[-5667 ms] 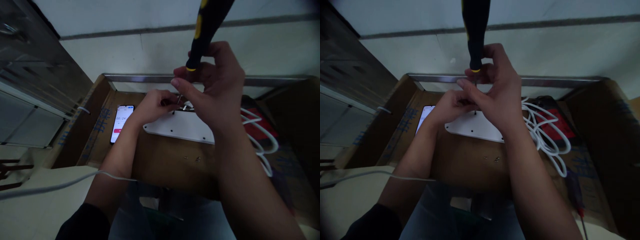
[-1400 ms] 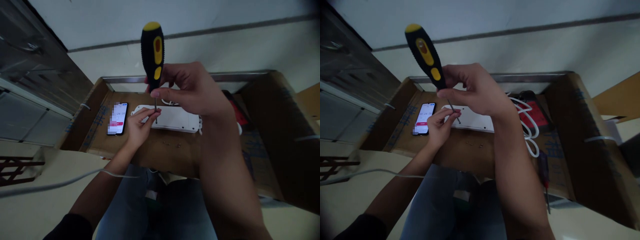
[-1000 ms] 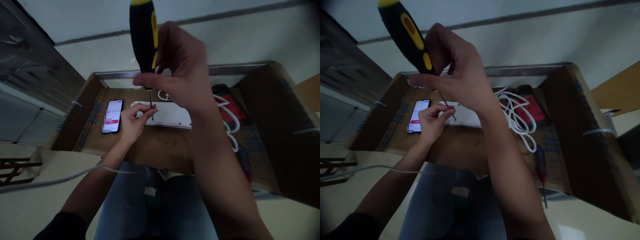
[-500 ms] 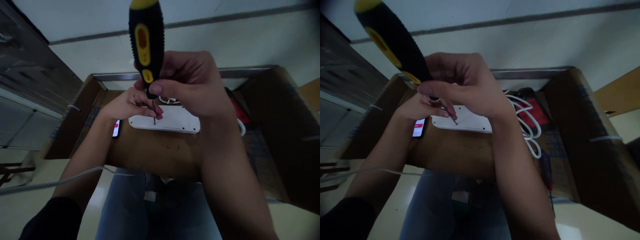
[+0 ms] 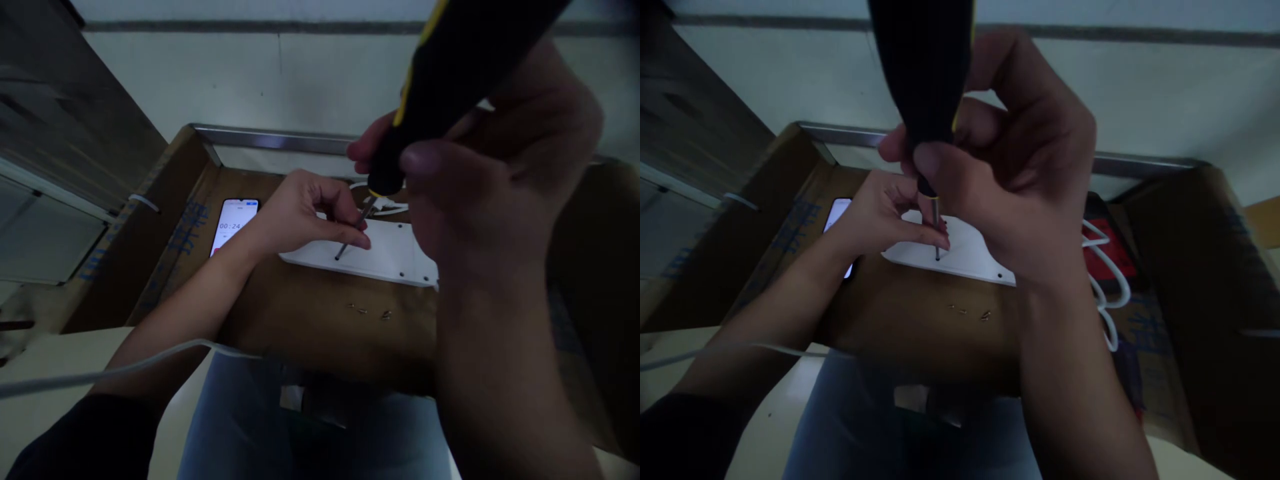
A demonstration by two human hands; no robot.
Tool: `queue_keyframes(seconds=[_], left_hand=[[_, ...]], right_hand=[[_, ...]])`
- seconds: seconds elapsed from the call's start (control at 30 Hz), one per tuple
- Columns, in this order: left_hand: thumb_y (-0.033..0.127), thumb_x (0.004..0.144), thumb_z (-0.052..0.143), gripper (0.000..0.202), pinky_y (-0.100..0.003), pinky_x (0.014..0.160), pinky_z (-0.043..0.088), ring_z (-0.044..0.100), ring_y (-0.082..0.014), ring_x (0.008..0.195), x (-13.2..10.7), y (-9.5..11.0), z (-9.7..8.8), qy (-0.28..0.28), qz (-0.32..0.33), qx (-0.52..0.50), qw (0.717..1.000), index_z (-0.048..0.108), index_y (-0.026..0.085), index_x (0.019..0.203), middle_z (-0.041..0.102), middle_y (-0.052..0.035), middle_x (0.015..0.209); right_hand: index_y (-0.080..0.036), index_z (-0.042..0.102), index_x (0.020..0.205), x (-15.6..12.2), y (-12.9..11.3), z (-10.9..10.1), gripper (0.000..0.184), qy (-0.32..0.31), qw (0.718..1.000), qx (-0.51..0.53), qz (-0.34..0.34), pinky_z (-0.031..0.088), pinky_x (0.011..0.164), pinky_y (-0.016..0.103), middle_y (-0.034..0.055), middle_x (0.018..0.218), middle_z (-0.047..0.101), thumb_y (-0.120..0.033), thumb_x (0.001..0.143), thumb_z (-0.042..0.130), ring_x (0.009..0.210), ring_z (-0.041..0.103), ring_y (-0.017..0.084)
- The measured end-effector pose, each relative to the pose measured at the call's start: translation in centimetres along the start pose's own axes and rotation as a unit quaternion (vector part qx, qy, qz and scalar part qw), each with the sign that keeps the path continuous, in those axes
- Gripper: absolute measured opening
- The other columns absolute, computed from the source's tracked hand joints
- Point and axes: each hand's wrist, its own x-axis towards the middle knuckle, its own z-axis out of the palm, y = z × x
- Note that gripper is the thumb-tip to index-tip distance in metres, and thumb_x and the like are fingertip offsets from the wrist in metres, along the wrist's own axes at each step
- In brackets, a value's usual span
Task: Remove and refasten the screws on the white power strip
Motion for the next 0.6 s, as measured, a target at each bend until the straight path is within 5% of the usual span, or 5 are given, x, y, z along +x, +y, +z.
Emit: queue_keyframes(seconds=[0.3,0.47,0.6], left_hand=[[0.035,0.062,0.103,0.038,-0.035,0.07,0.064,0.075,-0.0208,0.078,-0.4,0.0,0.4,0.045,-0.013,0.007,0.999,0.071,0.018,0.07,0.07,0.0001,0.071],[0.029,0.064,0.102,0.027,-0.036,0.081,0.068,0.08,-0.0241,0.088,-0.5,1.2,-0.7,-0.031,-0.022,-0.021,0.999,0.083,0.023,0.082,0.08,-0.0022,0.084],[0.035,0.082,0.091,0.013,-0.037,0.089,0.069,0.082,-0.025,0.097,-0.6,1.9,-1.4,-0.105,-0.026,0.012,0.994,0.086,0.026,0.089,0.084,-0.0029,0.095]], right_hand=[[-0.027,0.072,0.086,-0.4,0.4,0.4,0.024,0.04,0.996,-0.074,-0.025,0.046,0.074,0.024,-0.0025,0.082,0.062,-0.024,0.07,0.09,0.082,0.06,0.007],[-0.024,0.075,0.089,-0.7,-0.3,-0.2,0.021,0.007,0.994,-0.108,0.001,0.048,0.069,0.028,0.0015,0.085,0.066,-0.032,0.074,0.088,0.08,0.062,0.01],[-0.029,0.072,0.101,-0.7,-0.7,-0.2,0.028,-0.009,0.996,-0.088,0.006,0.056,0.07,0.028,-0.0019,0.098,0.07,-0.027,0.077,0.085,0.089,0.069,0.012]])
